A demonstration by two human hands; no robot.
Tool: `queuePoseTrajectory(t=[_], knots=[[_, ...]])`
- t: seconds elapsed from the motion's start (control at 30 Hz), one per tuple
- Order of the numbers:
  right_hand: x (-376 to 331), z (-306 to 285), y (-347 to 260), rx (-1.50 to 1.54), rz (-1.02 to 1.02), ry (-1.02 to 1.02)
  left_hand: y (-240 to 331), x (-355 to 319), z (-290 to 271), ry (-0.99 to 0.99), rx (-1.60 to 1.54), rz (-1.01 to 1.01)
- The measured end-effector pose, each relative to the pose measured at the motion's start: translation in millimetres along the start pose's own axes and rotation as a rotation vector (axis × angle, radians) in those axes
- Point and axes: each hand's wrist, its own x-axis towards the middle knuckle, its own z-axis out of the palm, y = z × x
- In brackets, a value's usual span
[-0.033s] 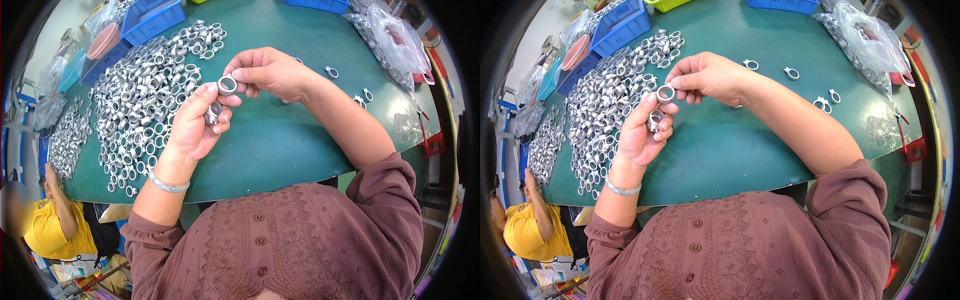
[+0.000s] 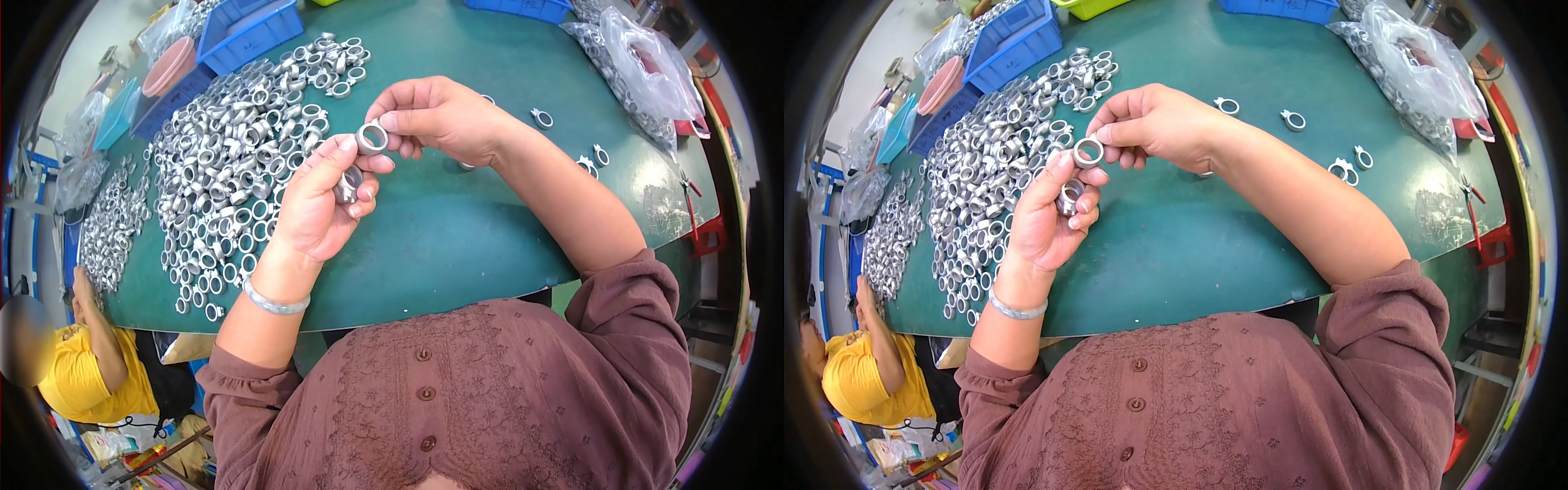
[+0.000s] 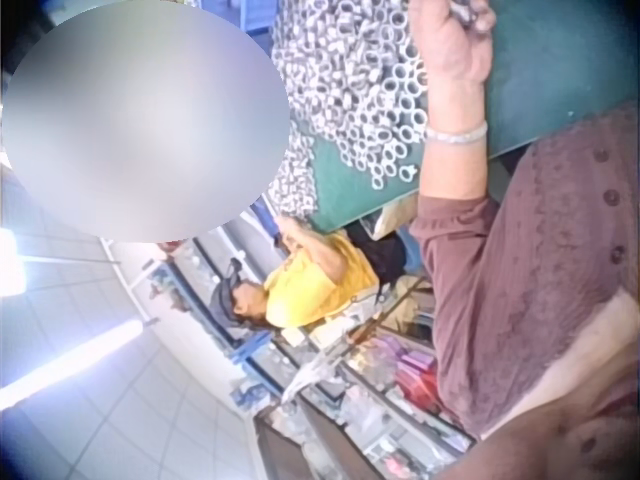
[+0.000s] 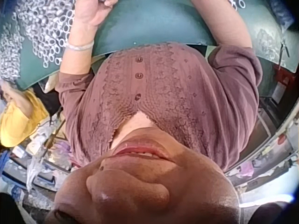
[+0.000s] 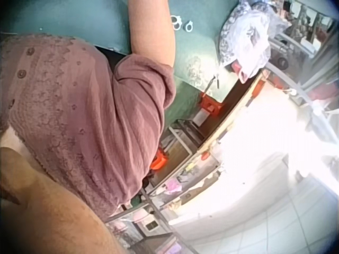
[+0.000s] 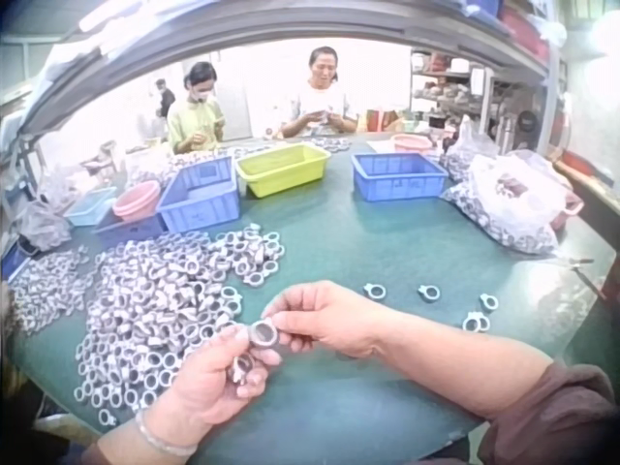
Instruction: The person picks up and joins two small metal ring-shaped parts by hand at a workbench.
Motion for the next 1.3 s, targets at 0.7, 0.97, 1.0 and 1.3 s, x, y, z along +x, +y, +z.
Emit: queuePoseTrajectory(t=[0.7, 0.97, 1.0, 1.3], knots=[[-1.7, 1.4, -3.7, -0.153, -0.136, 0.012, -0.4, -0.9, 2.0, 0.05, 0.091, 0.017], [-3.1, 0.9, -7.3, -0.306, -0.168, 0.029, -0.2, -0.9, 2.3, 0.049, 0.075, 0.007], [-3.2, 0.4, -7.5, -0.299, -0.162, 0.021, -0.3, -0.5, 2.0, 0.044, 0.067, 0.006], [-3.1, 2.4, -6.6, -0.279, -0.102, 0.037, -1.3, -0.5, -0.1, 0.011, 0.007, -0.019]])
